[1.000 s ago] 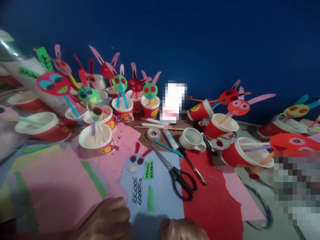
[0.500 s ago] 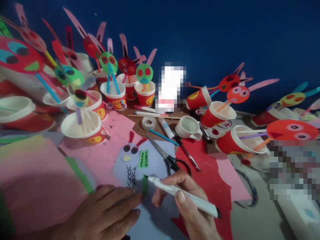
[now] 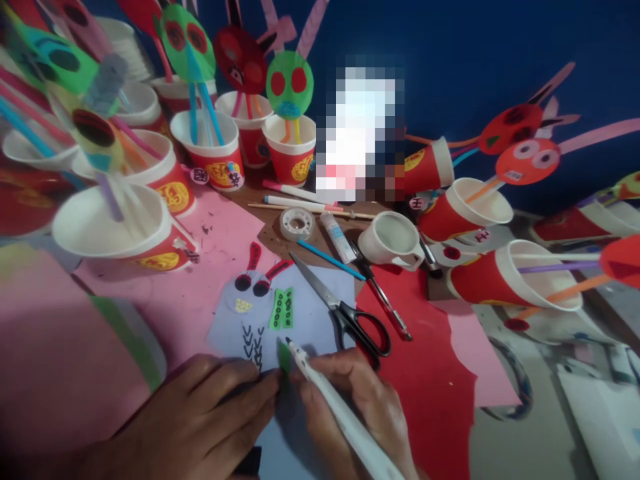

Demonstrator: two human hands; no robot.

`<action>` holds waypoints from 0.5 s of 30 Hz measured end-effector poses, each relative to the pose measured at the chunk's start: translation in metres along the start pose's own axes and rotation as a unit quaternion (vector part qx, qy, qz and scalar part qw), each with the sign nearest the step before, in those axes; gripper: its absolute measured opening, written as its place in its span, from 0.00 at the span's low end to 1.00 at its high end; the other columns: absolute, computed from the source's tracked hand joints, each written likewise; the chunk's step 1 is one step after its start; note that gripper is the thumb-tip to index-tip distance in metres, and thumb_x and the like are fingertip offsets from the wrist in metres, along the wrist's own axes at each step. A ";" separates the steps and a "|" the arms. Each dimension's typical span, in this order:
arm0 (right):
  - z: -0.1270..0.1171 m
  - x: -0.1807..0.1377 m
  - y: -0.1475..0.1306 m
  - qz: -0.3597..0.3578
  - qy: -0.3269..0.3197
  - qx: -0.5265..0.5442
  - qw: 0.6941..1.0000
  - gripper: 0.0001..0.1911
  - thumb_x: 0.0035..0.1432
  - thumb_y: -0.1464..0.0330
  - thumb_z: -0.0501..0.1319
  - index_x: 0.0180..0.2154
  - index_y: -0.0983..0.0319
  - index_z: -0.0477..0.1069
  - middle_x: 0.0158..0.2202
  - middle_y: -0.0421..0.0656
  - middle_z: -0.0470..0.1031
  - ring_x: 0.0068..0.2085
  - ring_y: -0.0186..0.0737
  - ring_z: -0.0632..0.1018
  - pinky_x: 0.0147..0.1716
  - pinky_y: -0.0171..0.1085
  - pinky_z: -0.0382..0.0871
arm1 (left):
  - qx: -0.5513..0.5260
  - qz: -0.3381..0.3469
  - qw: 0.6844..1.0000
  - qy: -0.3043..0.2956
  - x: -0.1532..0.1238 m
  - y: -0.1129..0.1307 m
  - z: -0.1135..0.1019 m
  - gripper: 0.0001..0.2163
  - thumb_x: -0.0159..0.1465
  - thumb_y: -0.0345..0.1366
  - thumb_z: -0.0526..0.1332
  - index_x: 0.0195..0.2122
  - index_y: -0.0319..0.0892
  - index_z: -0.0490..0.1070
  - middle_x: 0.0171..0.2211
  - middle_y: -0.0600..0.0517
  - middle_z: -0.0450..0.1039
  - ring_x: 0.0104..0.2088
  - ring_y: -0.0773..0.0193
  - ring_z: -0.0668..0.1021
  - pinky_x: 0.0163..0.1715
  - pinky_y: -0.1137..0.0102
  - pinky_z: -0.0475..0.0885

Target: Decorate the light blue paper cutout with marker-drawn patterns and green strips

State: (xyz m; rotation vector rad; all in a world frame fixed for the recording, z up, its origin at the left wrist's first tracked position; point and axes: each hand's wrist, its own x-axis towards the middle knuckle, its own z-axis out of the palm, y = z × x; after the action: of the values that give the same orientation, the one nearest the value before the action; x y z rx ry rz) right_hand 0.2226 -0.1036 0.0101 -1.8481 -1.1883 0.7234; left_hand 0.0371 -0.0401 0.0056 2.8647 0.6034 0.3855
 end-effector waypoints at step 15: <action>-0.001 0.002 0.020 -0.180 0.020 -0.033 0.983 0.10 0.55 0.71 0.63 0.40 0.55 0.70 0.32 0.39 0.80 0.29 0.35 0.82 0.30 0.27 0.76 | -0.009 0.016 0.999 -0.046 0.001 -0.002 -0.003 0.18 0.67 0.52 0.55 0.43 0.44 0.74 0.49 0.57 0.73 0.41 0.61 0.69 0.34 0.63 0.59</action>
State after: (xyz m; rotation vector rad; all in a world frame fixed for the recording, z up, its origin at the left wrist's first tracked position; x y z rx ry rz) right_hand 0.2328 -0.1064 -0.0066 -1.6274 -1.4839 0.4466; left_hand 0.0366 -0.0370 0.0080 2.8593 0.5359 0.2597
